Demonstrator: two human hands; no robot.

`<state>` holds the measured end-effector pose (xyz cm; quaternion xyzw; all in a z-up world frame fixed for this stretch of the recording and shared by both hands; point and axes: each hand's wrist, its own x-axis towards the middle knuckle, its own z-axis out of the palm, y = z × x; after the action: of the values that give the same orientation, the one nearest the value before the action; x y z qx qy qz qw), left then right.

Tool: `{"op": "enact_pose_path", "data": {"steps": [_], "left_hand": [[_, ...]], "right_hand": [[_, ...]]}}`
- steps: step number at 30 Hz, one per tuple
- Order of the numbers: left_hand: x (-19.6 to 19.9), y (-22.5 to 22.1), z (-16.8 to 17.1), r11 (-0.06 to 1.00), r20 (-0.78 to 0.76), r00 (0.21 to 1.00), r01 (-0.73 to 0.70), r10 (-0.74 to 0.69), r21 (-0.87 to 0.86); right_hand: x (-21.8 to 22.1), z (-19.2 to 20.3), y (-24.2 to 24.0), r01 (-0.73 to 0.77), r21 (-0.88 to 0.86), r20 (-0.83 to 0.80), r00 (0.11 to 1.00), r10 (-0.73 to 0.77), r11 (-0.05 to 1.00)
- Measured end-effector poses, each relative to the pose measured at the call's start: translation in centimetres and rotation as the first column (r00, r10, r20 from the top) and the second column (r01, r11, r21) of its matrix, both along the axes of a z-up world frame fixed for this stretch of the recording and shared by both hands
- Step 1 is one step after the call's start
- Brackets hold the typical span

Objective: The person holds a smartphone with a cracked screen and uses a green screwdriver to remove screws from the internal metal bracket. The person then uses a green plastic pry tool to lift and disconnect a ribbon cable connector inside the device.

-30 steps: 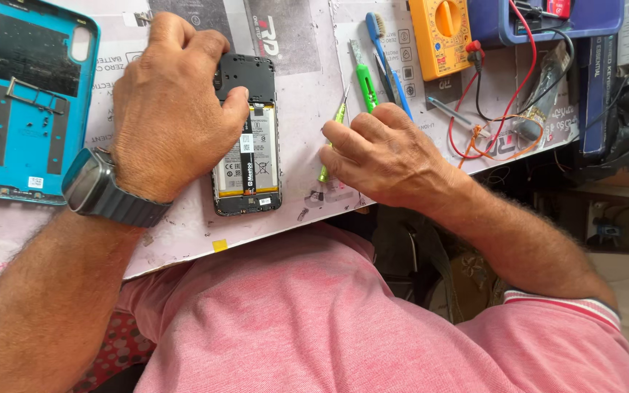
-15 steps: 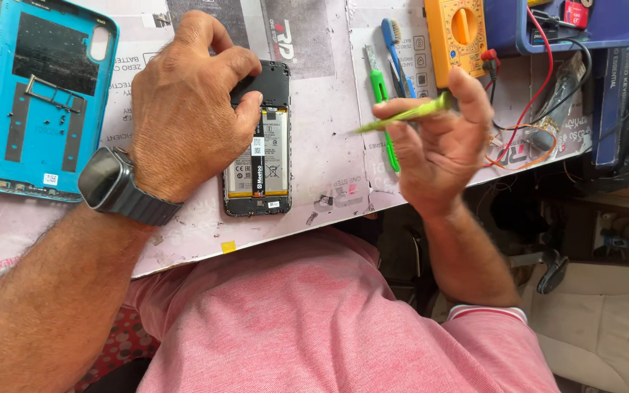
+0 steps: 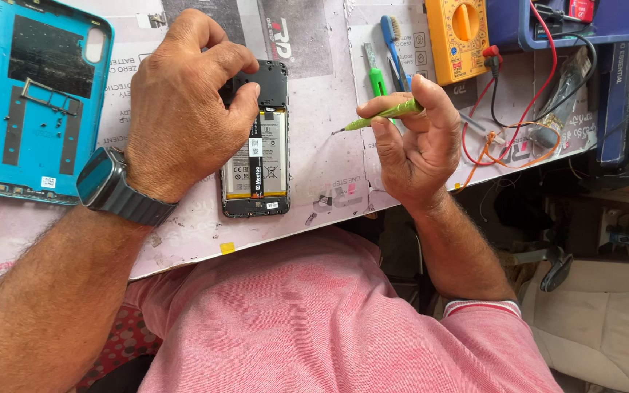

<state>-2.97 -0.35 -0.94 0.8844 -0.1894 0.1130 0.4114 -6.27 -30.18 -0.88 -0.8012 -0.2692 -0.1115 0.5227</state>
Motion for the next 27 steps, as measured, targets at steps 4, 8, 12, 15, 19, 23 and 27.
{"op": "enact_pose_path", "data": {"steps": [4,8,12,15,19,23,27], "left_hand": [[-0.1,0.1,0.7,0.999,0.067,0.997,0.036,-0.033,-0.04],[-0.3,-0.3,1.6,0.987,0.076,0.99,0.125,-0.117,-0.105],[-0.6,-1.1,2.2,0.939,0.035,0.973,0.231,-0.23,-0.253],[-0.7,-1.5,2.6,0.893,-0.056,0.955,0.252,-0.293,-0.373],[-0.8,-1.8,3.1,0.847,-0.207,0.921,0.194,-0.331,-0.495],[-0.7,-1.7,3.1,0.833,-0.211,0.925,0.165,-0.317,-0.528],[-0.8,-1.6,3.1,0.845,-0.218,0.929,0.151,-0.298,-0.513]], "right_hand": [[0.2,0.0,0.0,0.014,0.016,0.013,1.0,-0.014,1.0],[0.1,0.4,0.1,0.08,0.18,-0.06,0.996,-0.07,0.98],[0.2,1.3,1.1,0.156,0.459,-0.212,0.975,-0.063,0.875],[0.7,1.8,2.5,0.185,0.599,-0.282,0.959,-0.011,0.779],[1.4,2.3,4.6,0.21,0.692,-0.331,0.942,0.045,0.69],[1.7,2.5,5.8,0.226,0.716,-0.349,0.935,0.058,0.661],[1.7,2.2,5.9,0.219,0.71,-0.351,0.934,0.068,0.67]]}}
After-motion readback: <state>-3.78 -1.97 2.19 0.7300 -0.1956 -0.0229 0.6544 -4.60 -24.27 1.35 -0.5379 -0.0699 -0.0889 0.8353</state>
